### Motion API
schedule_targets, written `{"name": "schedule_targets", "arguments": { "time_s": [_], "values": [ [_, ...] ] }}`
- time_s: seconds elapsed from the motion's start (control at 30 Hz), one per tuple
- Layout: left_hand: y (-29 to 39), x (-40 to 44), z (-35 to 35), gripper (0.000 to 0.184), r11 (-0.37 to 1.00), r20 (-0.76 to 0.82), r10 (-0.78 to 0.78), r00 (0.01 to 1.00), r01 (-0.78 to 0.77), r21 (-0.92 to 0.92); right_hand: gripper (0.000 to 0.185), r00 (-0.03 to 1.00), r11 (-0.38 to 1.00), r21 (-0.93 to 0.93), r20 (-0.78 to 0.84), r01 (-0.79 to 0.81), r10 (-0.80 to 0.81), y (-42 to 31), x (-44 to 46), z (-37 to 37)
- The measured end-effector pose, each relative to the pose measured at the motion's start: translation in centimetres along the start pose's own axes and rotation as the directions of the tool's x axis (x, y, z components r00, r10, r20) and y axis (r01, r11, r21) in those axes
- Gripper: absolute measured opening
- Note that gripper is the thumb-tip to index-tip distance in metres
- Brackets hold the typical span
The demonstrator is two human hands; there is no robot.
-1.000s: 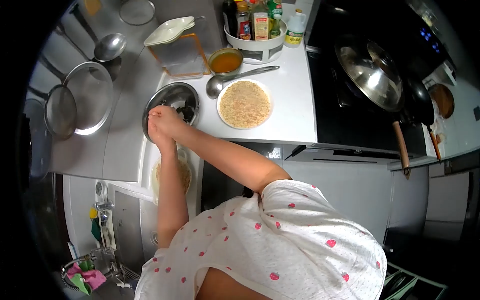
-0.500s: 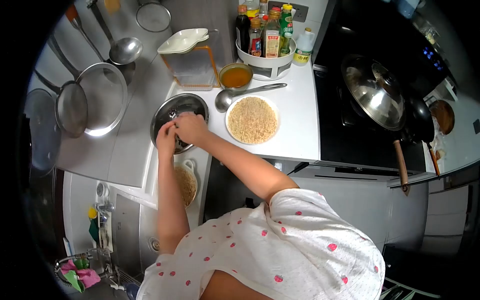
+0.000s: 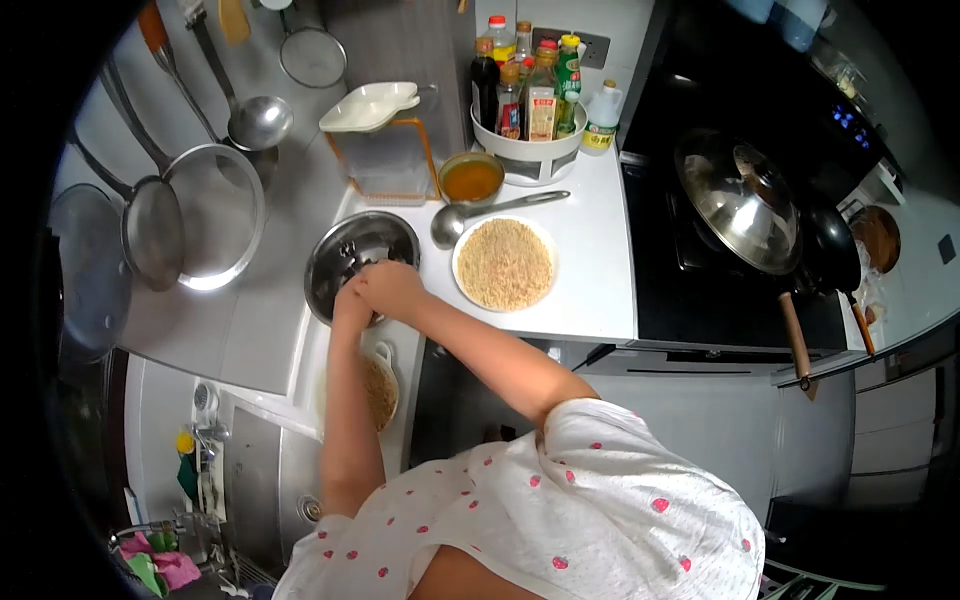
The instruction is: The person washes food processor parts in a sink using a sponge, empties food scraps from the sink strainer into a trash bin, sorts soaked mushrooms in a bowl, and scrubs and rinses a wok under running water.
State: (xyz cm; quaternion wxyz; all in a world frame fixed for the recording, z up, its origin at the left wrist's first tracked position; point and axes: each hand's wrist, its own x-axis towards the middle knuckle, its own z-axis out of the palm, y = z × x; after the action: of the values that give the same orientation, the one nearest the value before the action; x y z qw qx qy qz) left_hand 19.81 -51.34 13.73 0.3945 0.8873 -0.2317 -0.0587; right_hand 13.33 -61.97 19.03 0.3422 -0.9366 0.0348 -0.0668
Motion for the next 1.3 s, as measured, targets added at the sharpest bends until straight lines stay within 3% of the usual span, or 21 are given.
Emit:
{"name": "schedule_targets", "arguments": {
  "time_s": [0.03, 0.1, 0.33, 0.47, 0.5, 0.53, 0.6, 0.67, 0.73, 0.8, 0.87, 0.9, 0.93, 0.97, 1.0, 1.07, 1.13, 1.17, 1.2, 1.23, 1.3],
  "values": [
    [-0.3, -0.2, 0.2, 0.022, 1.0, -0.005, 0.011, 1.0, -0.011, 0.0, 0.03, 1.0, 1.0, -0.005, -0.01, 0.004, -0.004, 0.2, -0.1, -0.3],
    [-0.6, -1.3, 0.8, 0.02, 0.898, -0.146, -0.164, 0.976, 0.086, -0.432, 0.03, 0.974, 0.98, 0.091, -0.16, 0.179, -0.163, 0.6, -0.9, -0.4],
    [3.9, -2.0, -1.4, 0.02, 0.707, -0.274, -0.078, 0.959, -0.14, -0.693, 0.031, 0.887, 0.925, 0.208, -0.409, 0.318, -0.214, -2.5, -2.1, -2.4],
    [2.4, -0.6, -0.6, 0.022, 0.827, -0.595, 0.044, 0.802, -0.363, -0.429, 0.029, 0.643, 0.882, 0.127, -0.732, 0.454, -0.226, -1.5, -0.7, -0.8],
    [0.7, -0.1, 0.0, 0.022, 0.988, -0.248, 0.045, 0.968, -0.08, -0.132, 0.029, 0.912, 0.965, 0.134, -0.377, 0.226, -0.161, 0.7, -0.1, 0.5],
    [1.5, 0.1, -0.6, 0.022, 0.957, 0.095, -0.108, 0.99, 0.077, 0.279, 0.03, 1.0, 0.999, 0.04, 0.026, 0.012, -0.013, 1.2, 0.4, 0.6],
    [1.5, -0.9, -1.2, 0.021, 0.984, 0.152, -0.141, 0.978, 0.122, 0.129, 0.03, 0.998, 0.994, -0.106, 0.06, 0.02, -0.014, 0.9, -0.2, -0.2],
    [0.0, -1.7, -0.5, 0.024, 0.824, -0.068, -0.055, 0.996, 0.007, -0.566, 0.022, 0.966, 0.95, 0.218, -0.173, 0.225, -0.19, -0.9, -2.4, -1.9],
    [1.5, -2.1, -1.4, 0.025, 0.669, -0.029, -0.05, 0.998, 0.012, -0.744, 0.025, 0.939, 0.934, 0.224, -0.268, 0.28, -0.217, -0.8, -1.9, -1.1],
    [2.7, -1.8, -1.3, 0.026, 0.726, -0.341, 0.046, 0.939, -0.267, -0.634, 0.026, 0.651, 0.884, 0.071, -0.705, 0.461, -0.282, -2.0, -1.9, -1.6],
    [2.6, -0.8, -0.8, 0.025, 0.782, -0.357, 0.074, 0.931, -0.276, -0.559, 0.026, 0.705, 0.901, 0.051, -0.642, 0.43, -0.3, -0.8, -1.6, -1.3],
    [0.2, 0.6, -0.2, 0.025, 0.924, -0.194, 0.028, 0.981, -0.1, -0.37, 0.026, 0.974, 0.987, 0.09, -0.198, 0.132, -0.112, -0.4, -2.0, -2.3],
    [-2.4, 1.5, 0.2, 0.024, 0.982, -0.042, 0.071, 0.997, -0.077, -0.175, 0.027, 0.948, 0.988, -0.005, 0.279, -0.157, 0.152, -0.3, -2.2, -3.5],
    [-2.0, 1.1, 0.2, 0.023, 0.941, -0.208, 0.099, 0.973, -0.159, -0.299, 0.027, 0.979, 0.993, -0.074, 0.175, -0.088, 0.1, 0.9, -2.7, -2.5],
    [-0.6, 0.4, 0.5, 0.022, 0.876, -0.367, 0.091, 0.926, -0.25, -0.412, 0.028, 0.967, 0.991, -0.053, -0.22, 0.122, -0.131, 1.8, -3.7, -1.3],
    [3.6, -2.1, 0.7, 0.021, 0.825, -0.466, -0.055, 0.883, -0.223, -0.52, 0.029, 0.76, 0.968, 0.071, -0.635, 0.241, -0.143, 1.1, -5.6, -2.0],
    [3.7, -2.1, 2.9, 0.021, 0.744, -0.252, -0.049, 0.966, -0.133, -0.654, 0.024, 0.765, 0.969, 0.014, -0.618, 0.245, -0.184, 1.6, -7.0, -3.0],
    [3.5, -2.3, 4.5, 0.022, 0.707, -0.182, -0.057, 0.982, -0.089, -0.702, 0.02, 0.967, 1.0, 0.005, -0.254, 0.027, -0.025, 2.3, -7.7, -3.7],
    [4.8, -3.1, 5.5, 0.022, 0.668, -0.112, -0.06, 0.992, -0.043, -0.743, 0.016, 0.973, 0.982, -0.083, 0.139, -0.172, 0.183, 2.7, -8.4, -4.9],
    [6.0, -3.9, 6.4, 0.022, 0.633, -0.08, -0.03, 0.996, -0.043, -0.773, 0.016, 0.973, 0.979, -0.085, 0.124, -0.187, 0.196, 3.4, -9.0, -4.9],
    [8.9, -5.5, 7.8, 0.022, 0.623, -0.028, -0.009, 1.0, -0.016, -0.782, 0.011, 0.85, 0.997, -0.016, -0.522, 0.074, -0.072, 4.9, -11.4, -4.3]
  ]
}}
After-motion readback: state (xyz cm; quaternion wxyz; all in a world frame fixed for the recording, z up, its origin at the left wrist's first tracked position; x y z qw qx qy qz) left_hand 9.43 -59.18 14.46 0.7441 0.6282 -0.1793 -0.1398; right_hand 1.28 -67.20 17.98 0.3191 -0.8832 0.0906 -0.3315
